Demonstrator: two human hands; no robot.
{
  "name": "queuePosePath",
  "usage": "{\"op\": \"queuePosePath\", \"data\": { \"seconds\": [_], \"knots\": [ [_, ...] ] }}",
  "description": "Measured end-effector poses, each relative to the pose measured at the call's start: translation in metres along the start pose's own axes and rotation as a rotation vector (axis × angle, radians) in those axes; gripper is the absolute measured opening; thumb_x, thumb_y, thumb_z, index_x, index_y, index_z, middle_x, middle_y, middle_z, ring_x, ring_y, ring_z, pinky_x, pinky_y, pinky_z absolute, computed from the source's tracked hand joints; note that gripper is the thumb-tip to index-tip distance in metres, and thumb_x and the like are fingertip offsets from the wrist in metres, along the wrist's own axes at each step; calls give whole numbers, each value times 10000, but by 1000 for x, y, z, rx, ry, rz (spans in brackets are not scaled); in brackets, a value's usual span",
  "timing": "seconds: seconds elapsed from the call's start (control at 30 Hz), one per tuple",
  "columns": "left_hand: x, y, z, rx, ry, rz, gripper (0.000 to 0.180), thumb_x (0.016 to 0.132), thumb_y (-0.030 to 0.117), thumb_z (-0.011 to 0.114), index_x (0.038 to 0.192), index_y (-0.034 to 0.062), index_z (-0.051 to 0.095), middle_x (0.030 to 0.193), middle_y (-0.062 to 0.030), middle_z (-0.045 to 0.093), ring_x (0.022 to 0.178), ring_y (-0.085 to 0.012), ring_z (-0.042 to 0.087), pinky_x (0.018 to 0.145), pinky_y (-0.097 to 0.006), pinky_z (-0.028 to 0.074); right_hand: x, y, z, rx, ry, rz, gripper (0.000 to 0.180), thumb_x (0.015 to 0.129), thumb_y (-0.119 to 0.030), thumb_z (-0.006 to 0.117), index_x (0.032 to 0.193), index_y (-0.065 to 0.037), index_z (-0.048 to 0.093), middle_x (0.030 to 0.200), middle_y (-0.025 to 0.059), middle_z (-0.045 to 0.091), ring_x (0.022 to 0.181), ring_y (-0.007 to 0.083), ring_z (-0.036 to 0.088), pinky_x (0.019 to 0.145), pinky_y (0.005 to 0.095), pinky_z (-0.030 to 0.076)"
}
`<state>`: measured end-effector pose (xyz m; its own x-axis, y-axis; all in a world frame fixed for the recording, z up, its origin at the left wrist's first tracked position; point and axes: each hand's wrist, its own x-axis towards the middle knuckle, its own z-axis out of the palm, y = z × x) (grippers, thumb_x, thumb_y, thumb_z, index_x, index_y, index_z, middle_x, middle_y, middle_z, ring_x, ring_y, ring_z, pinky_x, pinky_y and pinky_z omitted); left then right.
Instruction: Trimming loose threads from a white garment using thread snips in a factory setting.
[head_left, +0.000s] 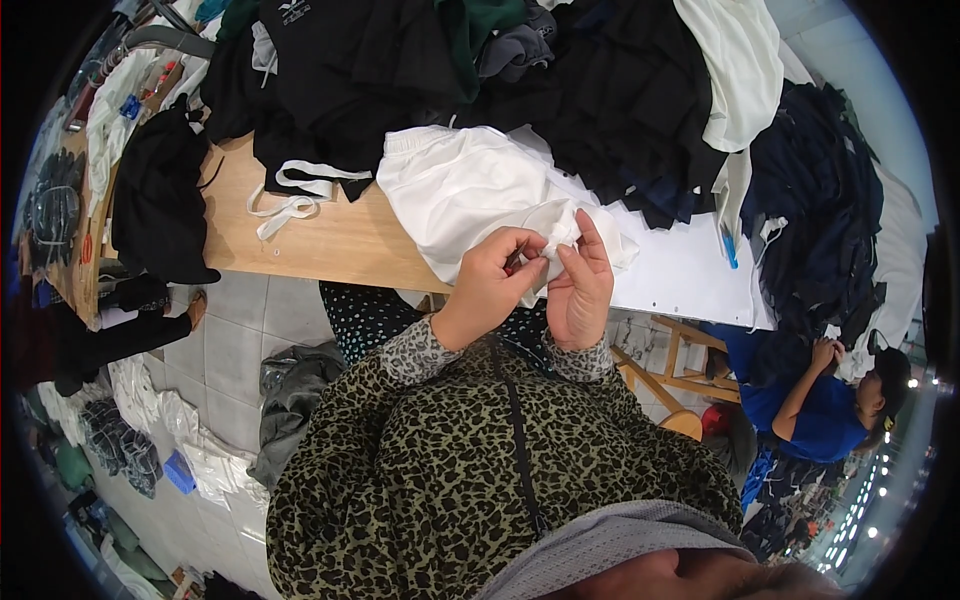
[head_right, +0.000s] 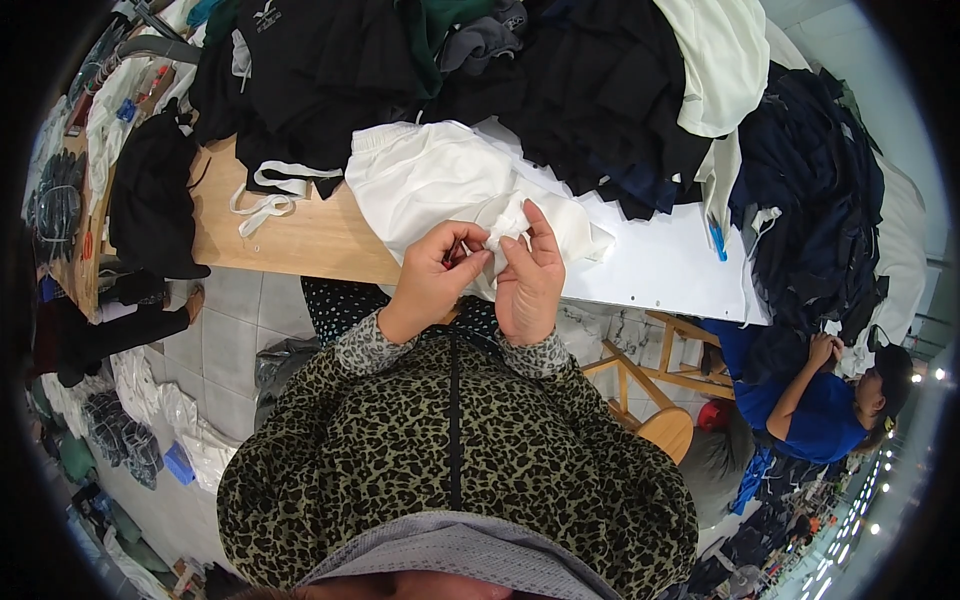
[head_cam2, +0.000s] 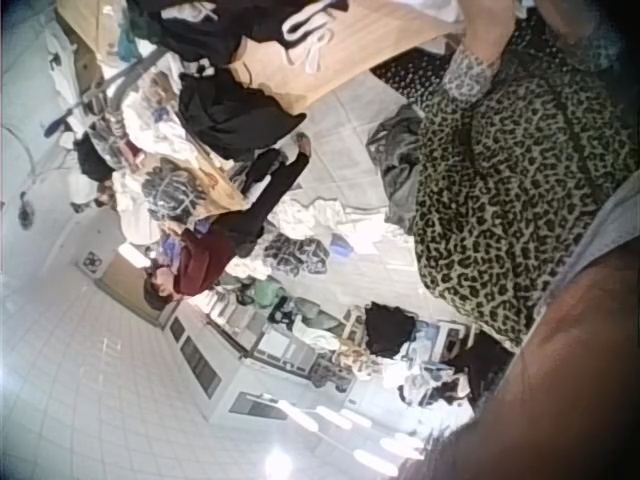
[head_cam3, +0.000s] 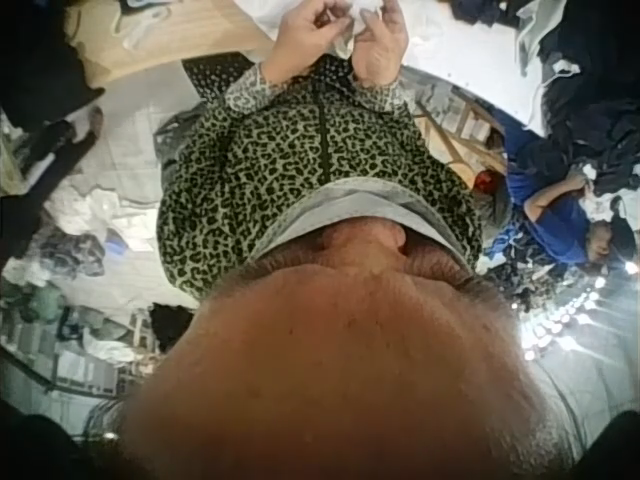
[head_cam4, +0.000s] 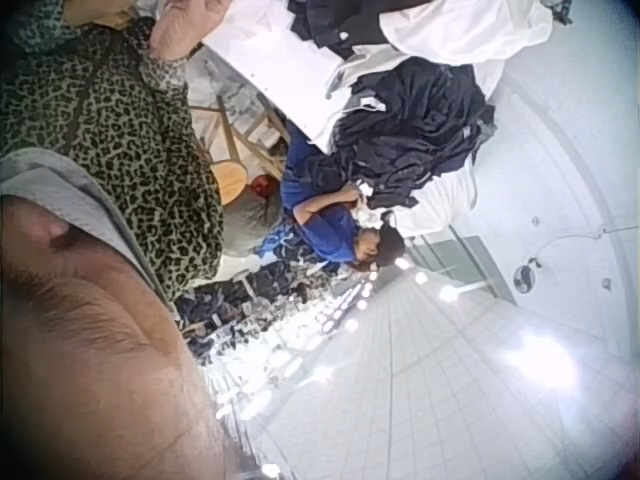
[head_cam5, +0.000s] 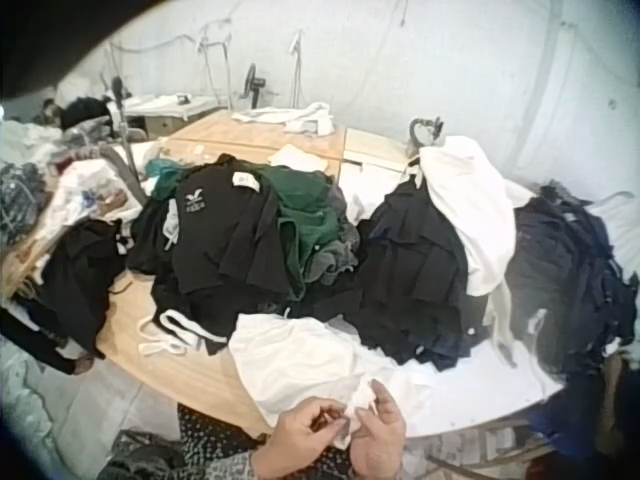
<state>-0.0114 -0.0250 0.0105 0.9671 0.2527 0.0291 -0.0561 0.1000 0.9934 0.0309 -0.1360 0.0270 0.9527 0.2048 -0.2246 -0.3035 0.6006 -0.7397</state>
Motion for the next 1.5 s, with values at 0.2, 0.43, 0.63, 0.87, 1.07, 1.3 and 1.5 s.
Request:
{"op": "queuePosePath", "data": {
  "seconds": [0.2, 0.43, 0.63, 0.87, 1.07, 1.3, 1.5],
  "knots": [
    [-4, 9, -5, 76, -11, -51, 322, 802, -6, 623, 1114, -5, 541, 851, -5, 553, 671, -45, 460, 603, -179, 406, 0, -1, 1, 10, 0, 2, 529, 796, 68, 551, 1298, 32, 387, 1117, 89, 481, 952, 134, 516, 851, 244, 445],
    [-10, 10, -15, 315, -27, 145, 473, 814, 72, 649, 1248, 4, 475, 873, -74, 569, 725, -124, 516, 656, -236, 453, -1, 1, 0, -17, -10, -40, 534, 815, 91, 543, 1318, 34, 373, 1069, 91, 526, 938, 122, 536, 798, 212, 450],
    [-11, 10, -10, 431, 33, 212, 469, 807, 87, 660, 1230, 17, 470, 833, -116, 598, 682, -169, 570, 622, -263, 474, -2, 1, 1, -55, 0, -41, 530, 821, 90, 545, 1318, 44, 367, 1002, 96, 580, 868, 120, 569, 750, 204, 459],
    [-8, 8, -6, 458, 30, 236, 407, 811, 81, 652, 1166, 14, 465, 801, -137, 612, 684, -216, 614, 613, -292, 486, -3, 0, 4, -63, 8, -52, 523, 825, 85, 544, 1315, 58, 363, 1113, 108, 527, 908, 128, 571, 771, 221, 471],
    [-8, 7, -6, 385, 2, 162, 397, 821, 88, 642, 1161, 15, 450, 796, -127, 609, 684, -192, 605, 605, -274, 476, -2, 0, 2, -69, -1, -56, 525, 828, 80, 545, 1317, 63, 355, 1164, 109, 486, 921, 136, 569, 789, 228, 471],
    [-7, 8, -6, 305, -26, 68, 399, 835, 113, 629, 1173, 23, 435, 797, -116, 609, 687, -176, 592, 619, -270, 468, -2, 1, 2, -73, 15, -80, 523, 828, 79, 548, 1316, 62, 357, 1167, 108, 482, 930, 138, 572, 806, 233, 473],
    [-4, 7, -5, 218, -33, 12, 389, 839, 105, 626, 1170, 36, 433, 781, -110, 614, 678, -151, 574, 620, -259, 451, -1, 2, 2, -56, 25, -72, 527, 823, 81, 555, 1314, 56, 363, 1143, 96, 487, 905, 128, 575, 796, 230, 473]
  ]
}}
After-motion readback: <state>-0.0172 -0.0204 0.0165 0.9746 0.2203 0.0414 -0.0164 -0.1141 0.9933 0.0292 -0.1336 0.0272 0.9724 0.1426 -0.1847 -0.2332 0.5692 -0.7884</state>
